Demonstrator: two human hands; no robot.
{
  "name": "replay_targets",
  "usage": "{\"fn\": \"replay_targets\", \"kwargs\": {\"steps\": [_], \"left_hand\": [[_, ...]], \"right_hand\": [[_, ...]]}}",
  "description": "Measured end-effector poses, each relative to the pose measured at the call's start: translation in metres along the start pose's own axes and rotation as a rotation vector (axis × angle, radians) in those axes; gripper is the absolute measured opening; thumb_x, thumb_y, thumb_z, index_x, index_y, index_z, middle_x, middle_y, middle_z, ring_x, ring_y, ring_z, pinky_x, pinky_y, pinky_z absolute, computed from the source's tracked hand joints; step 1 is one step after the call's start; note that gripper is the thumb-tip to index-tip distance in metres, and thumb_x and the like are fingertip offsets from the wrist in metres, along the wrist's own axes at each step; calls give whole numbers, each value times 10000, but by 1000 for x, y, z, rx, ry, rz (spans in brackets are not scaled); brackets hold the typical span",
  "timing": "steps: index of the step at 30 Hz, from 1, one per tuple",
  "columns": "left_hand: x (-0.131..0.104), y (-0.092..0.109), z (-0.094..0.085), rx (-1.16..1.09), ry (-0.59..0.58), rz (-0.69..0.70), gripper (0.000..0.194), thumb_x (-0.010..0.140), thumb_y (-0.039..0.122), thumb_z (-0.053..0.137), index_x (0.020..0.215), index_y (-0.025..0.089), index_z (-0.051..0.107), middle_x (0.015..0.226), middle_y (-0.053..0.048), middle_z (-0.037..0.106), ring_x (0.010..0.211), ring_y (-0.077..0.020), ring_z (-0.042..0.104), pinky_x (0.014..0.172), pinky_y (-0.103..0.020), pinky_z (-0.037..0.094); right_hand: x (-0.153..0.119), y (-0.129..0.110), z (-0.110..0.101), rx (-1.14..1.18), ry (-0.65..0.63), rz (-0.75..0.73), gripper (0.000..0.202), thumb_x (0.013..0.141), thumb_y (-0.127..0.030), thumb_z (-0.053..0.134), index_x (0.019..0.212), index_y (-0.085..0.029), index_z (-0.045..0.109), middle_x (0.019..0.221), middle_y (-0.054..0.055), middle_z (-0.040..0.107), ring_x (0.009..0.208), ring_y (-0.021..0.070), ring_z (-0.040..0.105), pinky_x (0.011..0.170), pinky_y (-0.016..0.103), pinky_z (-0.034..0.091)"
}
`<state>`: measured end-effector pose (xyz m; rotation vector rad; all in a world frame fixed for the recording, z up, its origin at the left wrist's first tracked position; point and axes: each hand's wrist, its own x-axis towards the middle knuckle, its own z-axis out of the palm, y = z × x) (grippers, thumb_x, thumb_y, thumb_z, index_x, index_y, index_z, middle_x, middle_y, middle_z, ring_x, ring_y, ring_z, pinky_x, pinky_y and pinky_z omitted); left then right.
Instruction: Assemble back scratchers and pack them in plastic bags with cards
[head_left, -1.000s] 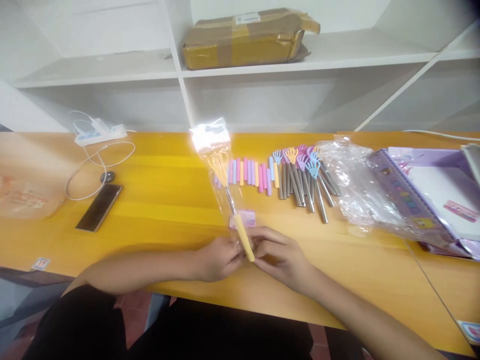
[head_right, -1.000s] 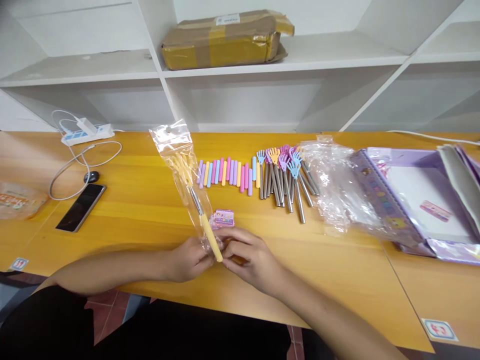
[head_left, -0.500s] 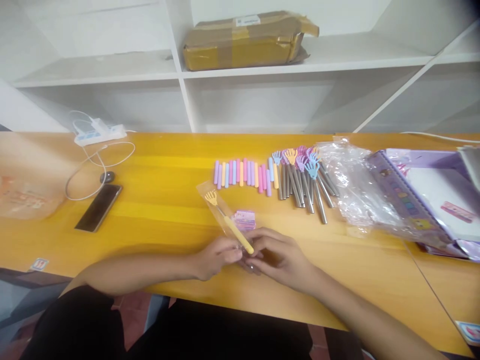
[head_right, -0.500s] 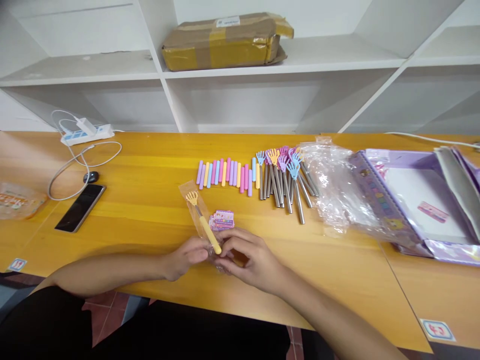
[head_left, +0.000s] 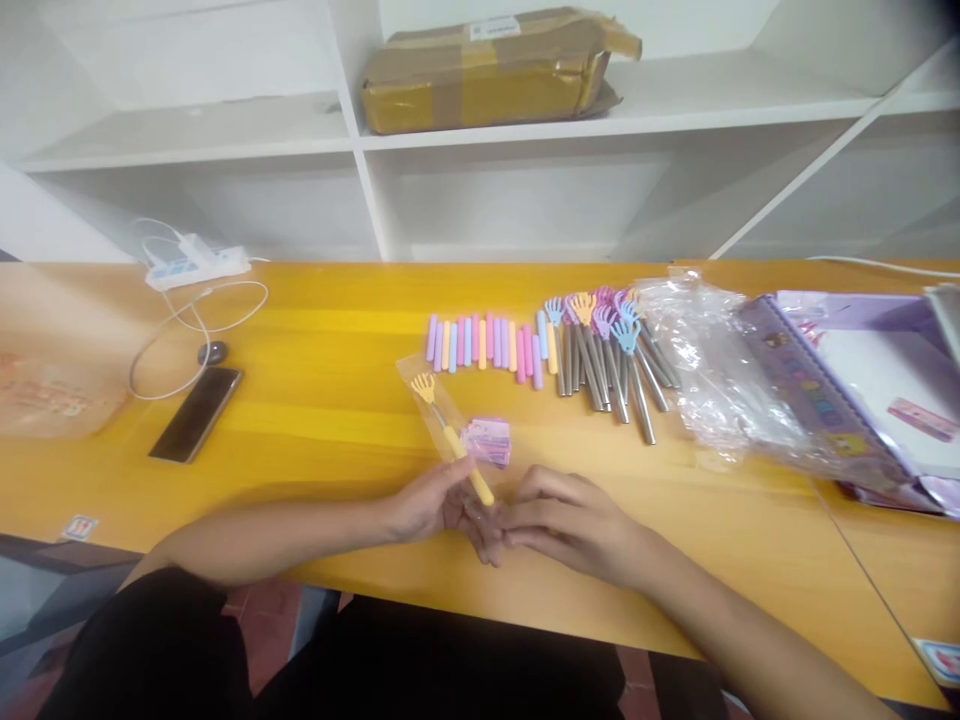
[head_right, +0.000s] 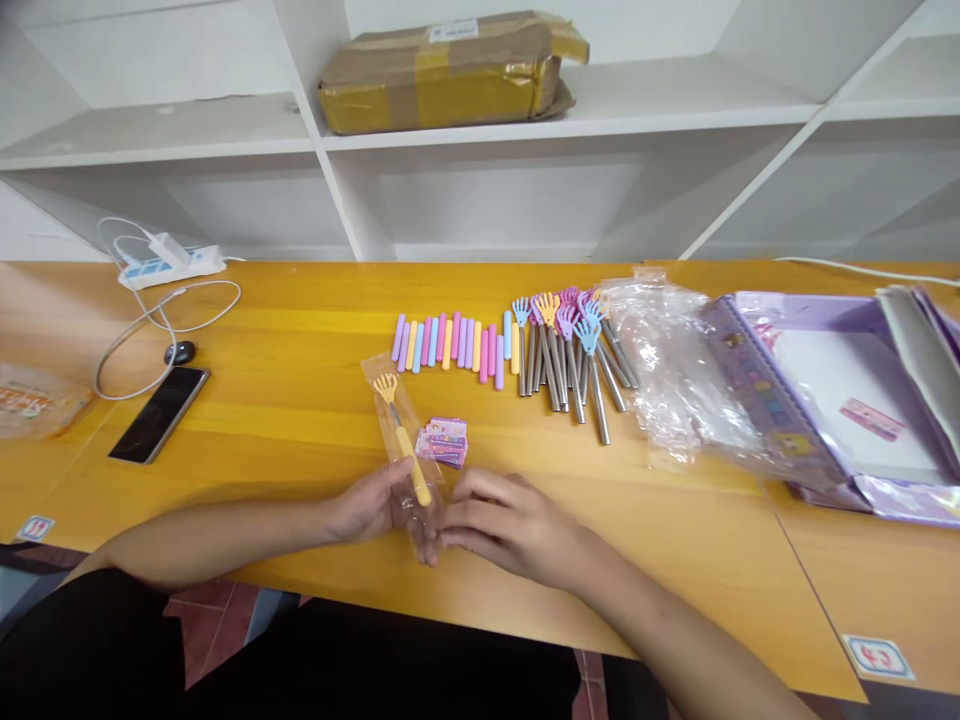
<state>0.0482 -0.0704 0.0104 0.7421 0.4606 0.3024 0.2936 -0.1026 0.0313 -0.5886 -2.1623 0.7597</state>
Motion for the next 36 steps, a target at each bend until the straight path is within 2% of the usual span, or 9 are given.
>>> {"fn": "replay_targets", "kwargs": {"steps": [3, 6, 10, 12, 15, 22, 26, 30, 36], "left_hand": [[1, -1, 1, -27, 65, 29, 646, 906, 749, 629, 979, 110, 683, 774, -134, 769, 637, -247, 754, 604, -357, 629], [0, 4, 5, -59, 225, 111, 501, 907, 600, 741, 1106, 153, 631, 783, -57, 749, 591, -188, 729, 529, -277, 604], [-2, 12, 12, -19, 344, 177, 462, 895, 503, 796, 1139, 181, 570, 790, -9, 721, 522, -119, 663, 442, -193, 527], [-3, 14, 13, 23, 337, 185, 462, 893, 484, 805, 1146, 189, 554, 823, -9, 723, 524, -107, 652, 438, -185, 515], [-4, 11, 9, 112, 281, 212, 430, 907, 465, 793, 1140, 183, 568, 871, -28, 732, 568, -121, 677, 474, -214, 547], [1, 8, -4, 342, 192, 314, 344, 965, 444, 733, 1087, 130, 666, 840, -59, 738, 699, -160, 719, 666, -273, 595], [5, 9, -6, 352, 173, 329, 347, 975, 450, 720, 1102, 131, 673, 852, -61, 737, 736, -168, 721, 699, -289, 601], [6, 8, -8, 301, 133, 277, 370, 963, 481, 723, 1031, 122, 669, 848, -69, 720, 734, -177, 720, 693, -313, 615], [9, 6, -11, 282, 85, 262, 363, 939, 463, 757, 1038, 132, 647, 854, -56, 699, 761, -168, 708, 724, -325, 619]], "right_hand": [[-1, 1, 1, -21, 27, -23, 311, 949, -118, 722, 1235, -238, 733, 971, 34, 638, 861, 109, 671, 758, 222, 551], [-4, 0, 2, -99, 63, -42, 265, 919, -129, 760, 1167, -223, 758, 977, 43, 601, 859, 121, 646, 727, 237, 544], [-2, -1, 1, -89, 100, -72, 246, 894, -95, 772, 1117, -198, 757, 1144, 94, 653, 1015, 158, 679, 844, 270, 579], [1, -2, 1, -37, 91, -92, 262, 898, -68, 758, 1129, -188, 741, 1161, 94, 692, 1017, 151, 696, 873, 268, 584], [6, -4, 3, 55, 93, -60, 269, 916, -49, 727, 1149, -184, 727, 1057, 70, 719, 953, 134, 708, 838, 251, 591], [9, -1, 14, 119, 169, 181, 172, 949, -110, 708, 1076, -220, 742, 958, 51, 715, 853, 142, 701, 744, 265, 595], [10, 2, 16, 83, 191, 249, 108, 959, -145, 706, 1026, -225, 735, 925, 44, 698, 770, 131, 670, 673, 258, 557], [9, 3, 16, 25, 229, 282, 86, 969, -161, 693, 1015, -227, 724, 881, 27, 668, 681, 107, 607, 586, 239, 491], [10, 4, 15, -5, 211, 299, 76, 980, -163, 676, 976, -222, 723, 830, 8, 612, 637, 92, 562, 574, 233, 465]]}}
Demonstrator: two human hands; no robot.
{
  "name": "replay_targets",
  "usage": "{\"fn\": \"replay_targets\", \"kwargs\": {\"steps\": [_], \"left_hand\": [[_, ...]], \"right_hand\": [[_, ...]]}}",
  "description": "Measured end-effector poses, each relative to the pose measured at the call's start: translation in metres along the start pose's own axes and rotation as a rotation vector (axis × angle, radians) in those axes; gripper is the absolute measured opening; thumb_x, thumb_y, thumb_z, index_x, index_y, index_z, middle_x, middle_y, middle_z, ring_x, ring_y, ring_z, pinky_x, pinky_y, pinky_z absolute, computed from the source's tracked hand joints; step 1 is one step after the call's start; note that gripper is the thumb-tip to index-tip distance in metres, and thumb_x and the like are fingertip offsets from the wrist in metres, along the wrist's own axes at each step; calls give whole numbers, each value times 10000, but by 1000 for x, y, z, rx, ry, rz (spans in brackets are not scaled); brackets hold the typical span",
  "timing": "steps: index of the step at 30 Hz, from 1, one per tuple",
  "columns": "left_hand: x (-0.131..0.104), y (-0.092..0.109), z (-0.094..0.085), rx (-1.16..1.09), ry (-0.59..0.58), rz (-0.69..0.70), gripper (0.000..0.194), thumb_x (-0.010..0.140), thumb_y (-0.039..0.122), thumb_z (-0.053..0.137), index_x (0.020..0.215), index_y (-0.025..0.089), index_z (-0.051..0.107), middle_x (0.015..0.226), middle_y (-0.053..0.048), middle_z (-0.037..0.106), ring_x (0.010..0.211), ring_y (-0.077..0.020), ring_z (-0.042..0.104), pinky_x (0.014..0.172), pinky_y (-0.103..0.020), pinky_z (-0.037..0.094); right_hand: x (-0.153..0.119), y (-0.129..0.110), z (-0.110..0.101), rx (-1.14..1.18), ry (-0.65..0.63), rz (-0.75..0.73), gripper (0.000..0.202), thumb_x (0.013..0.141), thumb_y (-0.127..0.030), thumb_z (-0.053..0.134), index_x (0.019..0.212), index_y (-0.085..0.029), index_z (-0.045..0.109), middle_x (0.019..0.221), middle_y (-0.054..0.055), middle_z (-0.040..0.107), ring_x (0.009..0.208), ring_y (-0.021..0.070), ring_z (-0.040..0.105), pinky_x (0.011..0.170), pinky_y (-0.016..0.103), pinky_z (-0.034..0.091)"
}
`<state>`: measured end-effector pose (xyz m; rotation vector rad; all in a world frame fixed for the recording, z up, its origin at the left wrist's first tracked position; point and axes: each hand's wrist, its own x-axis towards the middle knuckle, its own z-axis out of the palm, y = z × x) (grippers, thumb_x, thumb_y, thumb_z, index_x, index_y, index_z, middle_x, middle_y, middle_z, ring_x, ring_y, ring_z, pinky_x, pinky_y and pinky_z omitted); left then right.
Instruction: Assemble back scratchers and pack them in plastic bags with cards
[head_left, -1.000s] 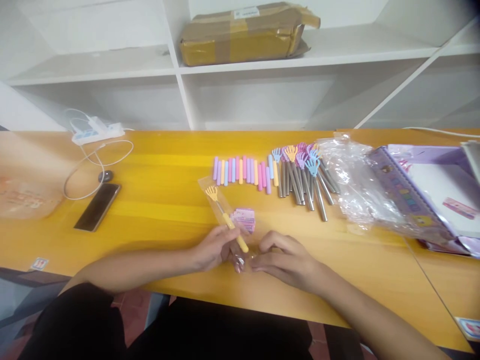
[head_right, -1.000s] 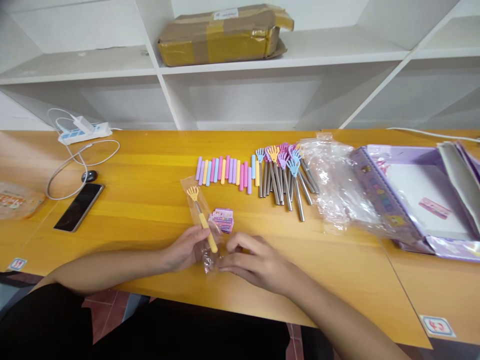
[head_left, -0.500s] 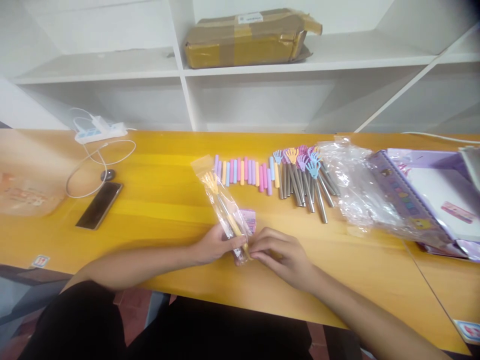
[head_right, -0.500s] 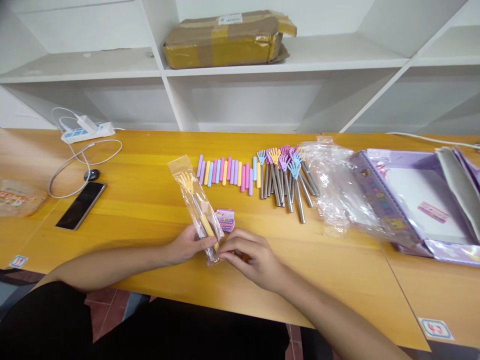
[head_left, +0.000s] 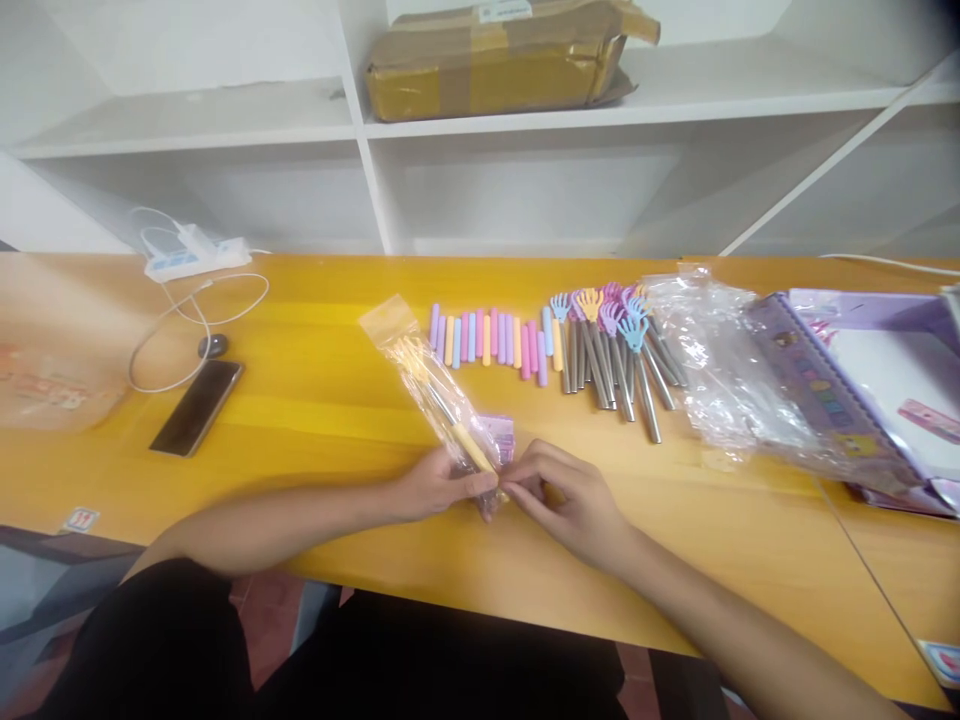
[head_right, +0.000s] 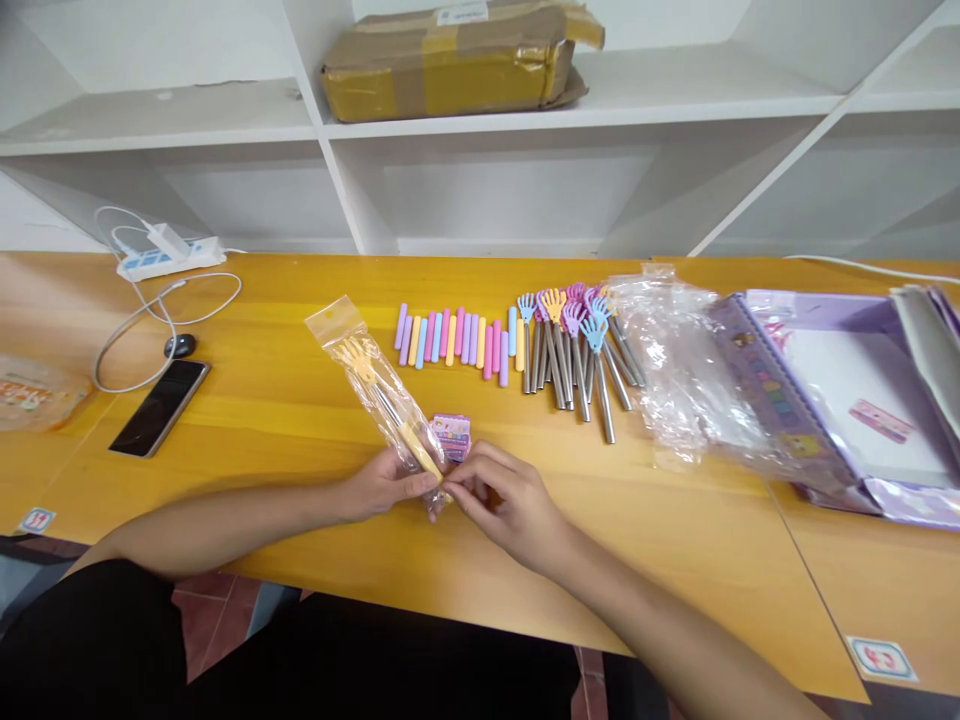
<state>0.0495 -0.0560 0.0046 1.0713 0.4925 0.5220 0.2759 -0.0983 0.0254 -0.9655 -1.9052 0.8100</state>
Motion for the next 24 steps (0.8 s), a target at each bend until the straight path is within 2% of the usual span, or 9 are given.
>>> {"fn": "replay_targets", "kwargs": {"steps": [4, 8, 16, 24], "left_hand": [[1, -2, 0, 58, 33, -22, 428, 830, 387, 878, 1078, 148, 625, 869, -31, 688, 765, -154, 695, 718, -301, 609], [2, -2, 0, 121, 57, -26, 378, 887, 424, 817, 1057, 143, 632, 825, -15, 668, 728, -140, 686, 705, -289, 603], [3, -1, 0, 157, 47, -88, 398, 879, 493, 808, 981, 138, 657, 836, -37, 682, 756, -154, 680, 750, -313, 596], [2, -1, 0, 198, -5, -40, 352, 904, 472, 786, 969, 143, 677, 861, -41, 685, 829, -160, 666, 792, -307, 568]], "right_hand": [[1, 1, 2, -37, 19, -9, 71, 982, -166, 678, 969, -217, 726, 835, 7, 619, 615, 80, 540, 568, 228, 451], [1, 2, 2, -53, 27, -6, 77, 991, -187, 672, 965, -214, 740, 817, 8, 618, 588, 80, 513, 546, 232, 435], [-1, 9, 3, -78, 58, -51, 22, 961, -213, 732, 962, -217, 754, 802, 2, 613, 597, 83, 521, 548, 235, 441], [1, 9, 3, -25, 116, -69, 105, 907, -260, 805, 987, -215, 755, 818, 14, 656, 574, 84, 522, 529, 240, 464]]}}
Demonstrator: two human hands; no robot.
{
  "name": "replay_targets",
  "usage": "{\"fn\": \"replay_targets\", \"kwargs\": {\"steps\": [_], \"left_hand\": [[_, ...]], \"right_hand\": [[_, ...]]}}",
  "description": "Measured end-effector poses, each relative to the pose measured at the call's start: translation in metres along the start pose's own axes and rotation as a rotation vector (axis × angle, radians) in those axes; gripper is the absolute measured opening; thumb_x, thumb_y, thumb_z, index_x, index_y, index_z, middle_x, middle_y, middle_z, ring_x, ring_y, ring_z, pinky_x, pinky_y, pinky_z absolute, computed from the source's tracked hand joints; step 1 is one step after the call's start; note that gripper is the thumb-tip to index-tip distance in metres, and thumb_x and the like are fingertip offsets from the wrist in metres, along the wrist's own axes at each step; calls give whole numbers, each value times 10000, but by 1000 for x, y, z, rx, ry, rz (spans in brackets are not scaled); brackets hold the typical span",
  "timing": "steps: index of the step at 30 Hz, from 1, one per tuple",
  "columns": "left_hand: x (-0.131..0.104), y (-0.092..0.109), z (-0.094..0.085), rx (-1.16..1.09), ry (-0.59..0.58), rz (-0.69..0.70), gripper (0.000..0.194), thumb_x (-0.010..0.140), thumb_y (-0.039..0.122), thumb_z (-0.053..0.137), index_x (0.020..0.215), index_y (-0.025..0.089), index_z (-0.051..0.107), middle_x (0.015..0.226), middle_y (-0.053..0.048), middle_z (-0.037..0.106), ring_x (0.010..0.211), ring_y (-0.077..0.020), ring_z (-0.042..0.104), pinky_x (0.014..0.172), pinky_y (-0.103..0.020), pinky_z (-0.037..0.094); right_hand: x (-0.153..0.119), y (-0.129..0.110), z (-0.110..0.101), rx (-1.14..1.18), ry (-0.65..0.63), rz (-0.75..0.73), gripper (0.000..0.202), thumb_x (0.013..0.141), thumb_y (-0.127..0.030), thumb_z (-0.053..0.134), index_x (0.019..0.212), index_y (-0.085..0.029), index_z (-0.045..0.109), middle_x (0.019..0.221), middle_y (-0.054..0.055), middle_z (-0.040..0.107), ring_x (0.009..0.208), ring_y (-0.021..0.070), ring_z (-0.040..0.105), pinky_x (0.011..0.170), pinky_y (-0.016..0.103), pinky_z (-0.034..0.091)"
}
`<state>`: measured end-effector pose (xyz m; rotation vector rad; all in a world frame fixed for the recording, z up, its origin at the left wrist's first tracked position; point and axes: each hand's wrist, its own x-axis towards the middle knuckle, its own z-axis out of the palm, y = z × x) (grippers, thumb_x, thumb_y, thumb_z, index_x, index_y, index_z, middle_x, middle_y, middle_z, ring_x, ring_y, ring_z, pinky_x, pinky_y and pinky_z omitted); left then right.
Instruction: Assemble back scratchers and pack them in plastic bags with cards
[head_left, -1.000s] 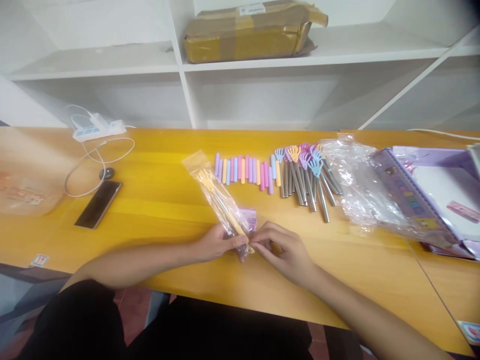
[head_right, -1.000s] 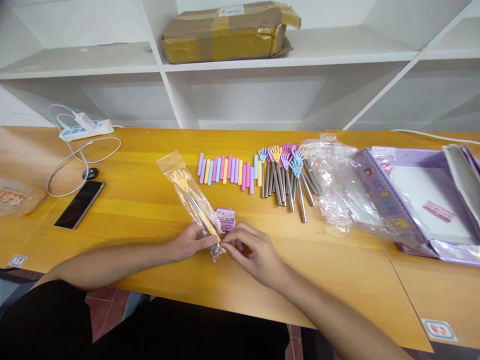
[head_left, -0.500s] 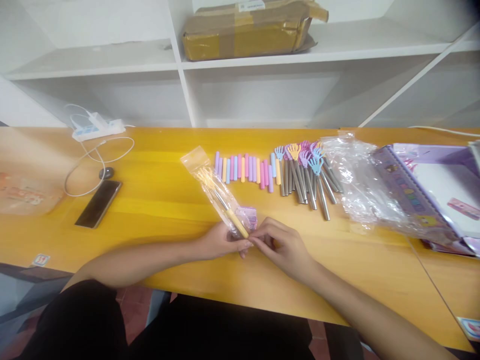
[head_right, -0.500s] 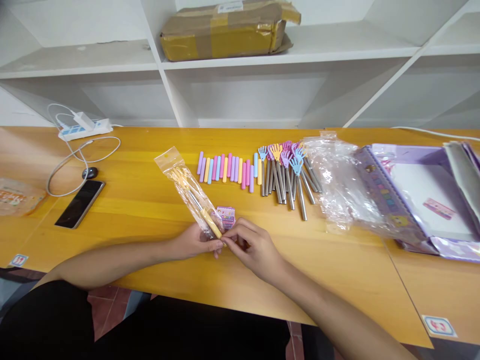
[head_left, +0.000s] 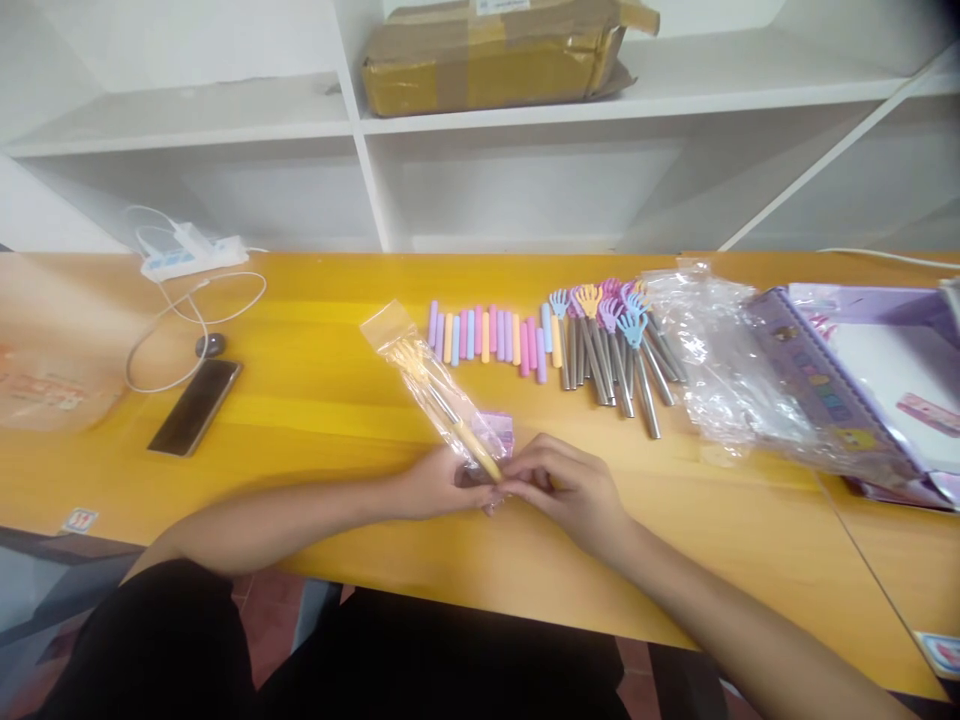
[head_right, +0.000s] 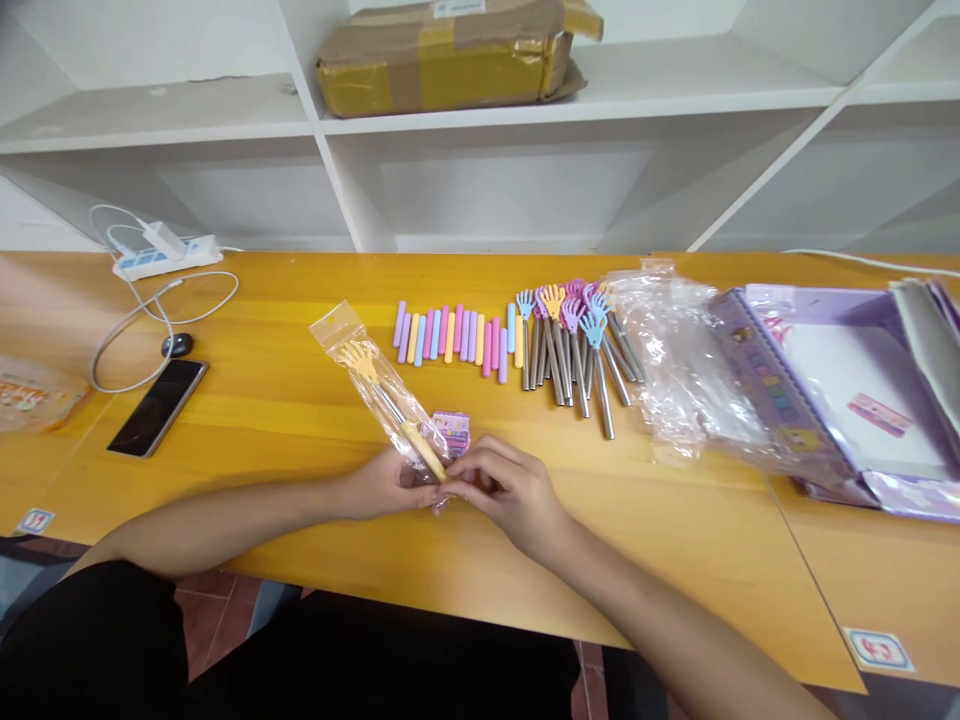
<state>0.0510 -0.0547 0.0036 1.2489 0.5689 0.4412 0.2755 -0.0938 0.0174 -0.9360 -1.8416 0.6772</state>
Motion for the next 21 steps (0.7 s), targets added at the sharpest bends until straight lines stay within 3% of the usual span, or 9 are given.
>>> {"fn": "replay_targets", "kwargs": {"steps": [9, 16, 18, 21], "left_hand": [[3, -1, -1, -60, 4, -23, 417, 809, 421, 886, 1042, 140, 683, 937, -50, 687, 830, -163, 669, 771, -321, 578], [3, 0, 2, -70, 29, -27, 459, 846, 537, 830, 1025, 151, 661, 868, -34, 675, 777, -158, 660, 778, -328, 565], [2, 3, 3, -56, 23, -7, 435, 861, 534, 818, 997, 151, 664, 827, -21, 654, 768, -153, 643, 770, -315, 549], [1, 8, 5, -41, 3, 12, 400, 893, 513, 794, 1017, 152, 673, 817, -14, 641, 761, -142, 624, 750, -297, 528]], "right_hand": [[-1, -1, 2, -8, 23, 40, 177, 903, -316, 815, 1026, -218, 734, 775, -2, 655, 562, 85, 514, 533, 240, 473], [-2, 0, 5, 7, 55, 127, 352, 894, -388, 823, 1175, -236, 675, 819, -13, 603, 569, 91, 510, 550, 253, 489], [-1, 0, 4, 7, 55, 181, 379, 866, -428, 843, 1128, -230, 654, 849, -10, 578, 574, 91, 501, 542, 257, 477], [2, -1, 0, 28, -57, 274, 353, 885, -470, 812, 888, -218, 565, 765, -26, 548, 569, 92, 463, 512, 236, 408]]}}
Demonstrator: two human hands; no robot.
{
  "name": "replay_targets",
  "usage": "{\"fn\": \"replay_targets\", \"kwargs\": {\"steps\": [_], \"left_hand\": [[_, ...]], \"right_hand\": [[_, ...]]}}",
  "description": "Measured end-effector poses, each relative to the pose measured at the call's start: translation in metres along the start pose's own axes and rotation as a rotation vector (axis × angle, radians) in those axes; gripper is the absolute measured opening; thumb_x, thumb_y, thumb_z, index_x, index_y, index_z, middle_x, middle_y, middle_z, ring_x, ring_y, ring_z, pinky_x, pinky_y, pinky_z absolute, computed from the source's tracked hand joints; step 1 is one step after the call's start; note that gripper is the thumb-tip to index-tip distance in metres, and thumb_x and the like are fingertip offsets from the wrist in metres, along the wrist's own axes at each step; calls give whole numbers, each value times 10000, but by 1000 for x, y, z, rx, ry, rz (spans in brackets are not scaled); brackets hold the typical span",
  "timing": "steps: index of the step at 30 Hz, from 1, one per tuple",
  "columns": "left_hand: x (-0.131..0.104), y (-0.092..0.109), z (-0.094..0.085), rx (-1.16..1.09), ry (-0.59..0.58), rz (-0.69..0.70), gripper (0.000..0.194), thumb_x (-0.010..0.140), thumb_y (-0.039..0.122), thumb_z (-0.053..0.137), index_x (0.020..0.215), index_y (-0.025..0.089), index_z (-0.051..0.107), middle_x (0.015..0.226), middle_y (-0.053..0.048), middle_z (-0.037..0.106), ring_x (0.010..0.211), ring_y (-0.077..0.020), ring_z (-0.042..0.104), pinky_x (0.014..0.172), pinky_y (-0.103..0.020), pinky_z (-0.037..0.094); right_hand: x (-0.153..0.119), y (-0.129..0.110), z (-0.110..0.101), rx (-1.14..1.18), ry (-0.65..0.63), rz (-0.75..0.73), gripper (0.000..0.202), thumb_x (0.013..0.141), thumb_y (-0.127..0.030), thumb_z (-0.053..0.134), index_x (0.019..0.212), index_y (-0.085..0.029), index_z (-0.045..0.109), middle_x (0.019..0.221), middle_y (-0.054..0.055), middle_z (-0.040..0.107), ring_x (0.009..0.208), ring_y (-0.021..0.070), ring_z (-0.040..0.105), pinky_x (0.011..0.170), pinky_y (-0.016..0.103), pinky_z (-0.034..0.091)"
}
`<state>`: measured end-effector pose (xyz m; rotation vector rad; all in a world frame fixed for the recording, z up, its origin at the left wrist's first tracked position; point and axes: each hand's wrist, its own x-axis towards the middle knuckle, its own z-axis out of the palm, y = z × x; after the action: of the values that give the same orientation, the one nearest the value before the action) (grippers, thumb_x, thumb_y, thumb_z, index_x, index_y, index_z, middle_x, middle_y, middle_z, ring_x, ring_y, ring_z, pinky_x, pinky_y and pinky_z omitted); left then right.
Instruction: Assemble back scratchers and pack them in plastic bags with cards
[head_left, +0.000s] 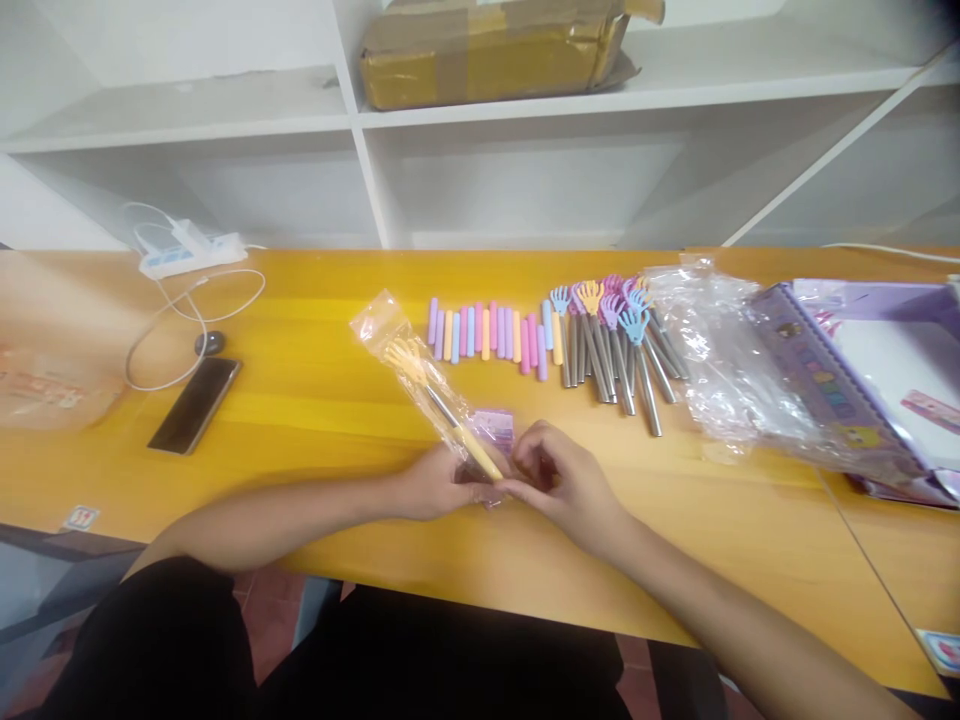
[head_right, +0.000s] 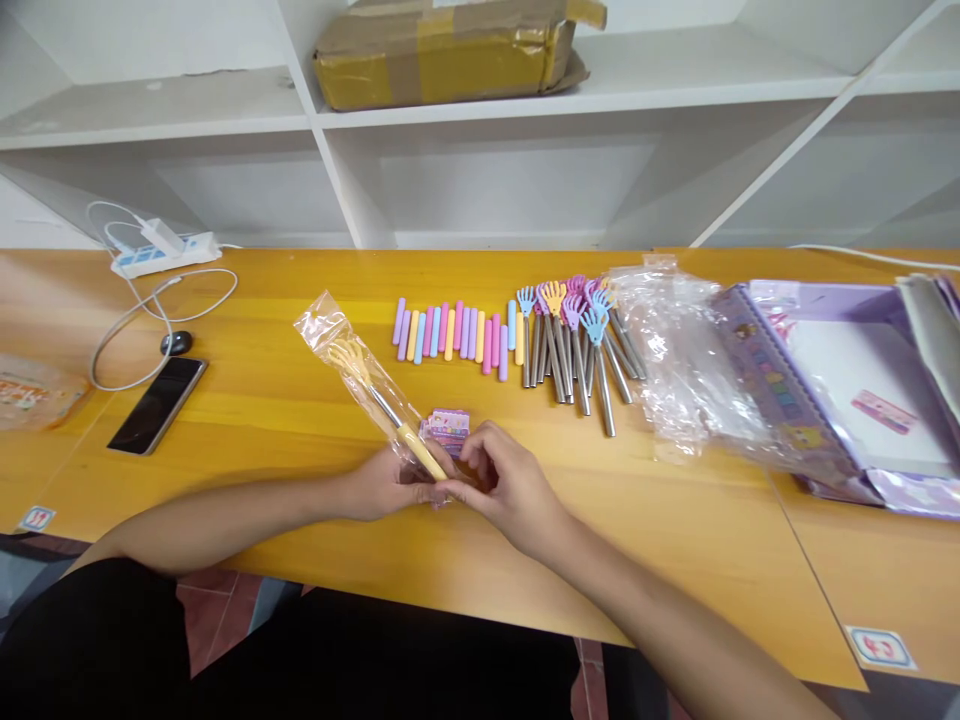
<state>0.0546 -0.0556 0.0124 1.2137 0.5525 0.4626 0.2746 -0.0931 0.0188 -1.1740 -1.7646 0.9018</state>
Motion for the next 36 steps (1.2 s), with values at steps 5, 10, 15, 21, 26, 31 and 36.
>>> {"fn": "replay_targets", "kwargs": {"steps": [5, 10, 15, 21, 26, 31, 36], "left_hand": [[-1, 3, 2, 2, -5, 52, 355, 910, 447, 794, 1066, 169, 637, 985, -39, 642, 880, -144, 632, 832, -307, 535], [-3, 3, 2, 53, -32, 84, 309, 938, 422, 756, 1066, 184, 606, 1035, -45, 603, 940, -155, 625, 847, -313, 544], [-3, 6, -1, 185, -45, 108, 345, 885, 412, 806, 1051, 183, 611, 1018, -46, 622, 931, -166, 628, 848, -319, 542], [-2, 4, -6, 284, -35, 17, 375, 881, 487, 805, 967, 182, 603, 845, -10, 640, 745, -139, 642, 701, -275, 536], [-2, -2, -5, 85, -82, -112, 424, 877, 539, 800, 960, 174, 602, 716, 7, 653, 630, -141, 689, 624, -261, 575], [-2, 0, -8, 85, -124, -115, 463, 893, 592, 763, 1006, 159, 641, 699, 3, 667, 549, -118, 645, 581, -250, 554], [0, 4, -16, 463, -69, 53, 381, 935, 529, 737, 1016, 158, 746, 786, -29, 713, 725, -155, 677, 685, -260, 537]], "right_hand": [[3, -5, -5, 4, -166, 1, 396, 984, -453, 687, 753, -212, 473, 700, -29, 508, 610, 100, 445, 553, 233, 360], [2, -5, -4, 39, -238, 40, 457, 1013, -491, 634, 709, -204, 450, 694, -27, 516, 627, 102, 456, 587, 238, 362], [1, -6, -1, 72, -316, 86, 477, 1034, -506, 595, 694, -189, 487, 711, -10, 566, 653, 107, 502, 615, 234, 401], [3, -15, 0, 150, -415, 34, 340, 1092, -398, 502, 903, -193, 698, 915, 28, 722, 837, 138, 669, 804, 257, 513], [5, -23, -3, 297, -467, 59, 374, 1108, -373, 448, 956, -201, 743, 987, 49, 754, 939, 165, 709, 936, 308, 556], [6, -22, -4, 398, -503, 100, 439, 1113, -420, 416, 913, -187, 730, 924, 46, 729, 915, 167, 688, 971, 336, 549], [3, -10, -2, 246, -415, 118, 427, 1089, -472, 481, 841, -168, 652, 824, 18, 647, 775, 137, 590, 776, 257, 495]]}}
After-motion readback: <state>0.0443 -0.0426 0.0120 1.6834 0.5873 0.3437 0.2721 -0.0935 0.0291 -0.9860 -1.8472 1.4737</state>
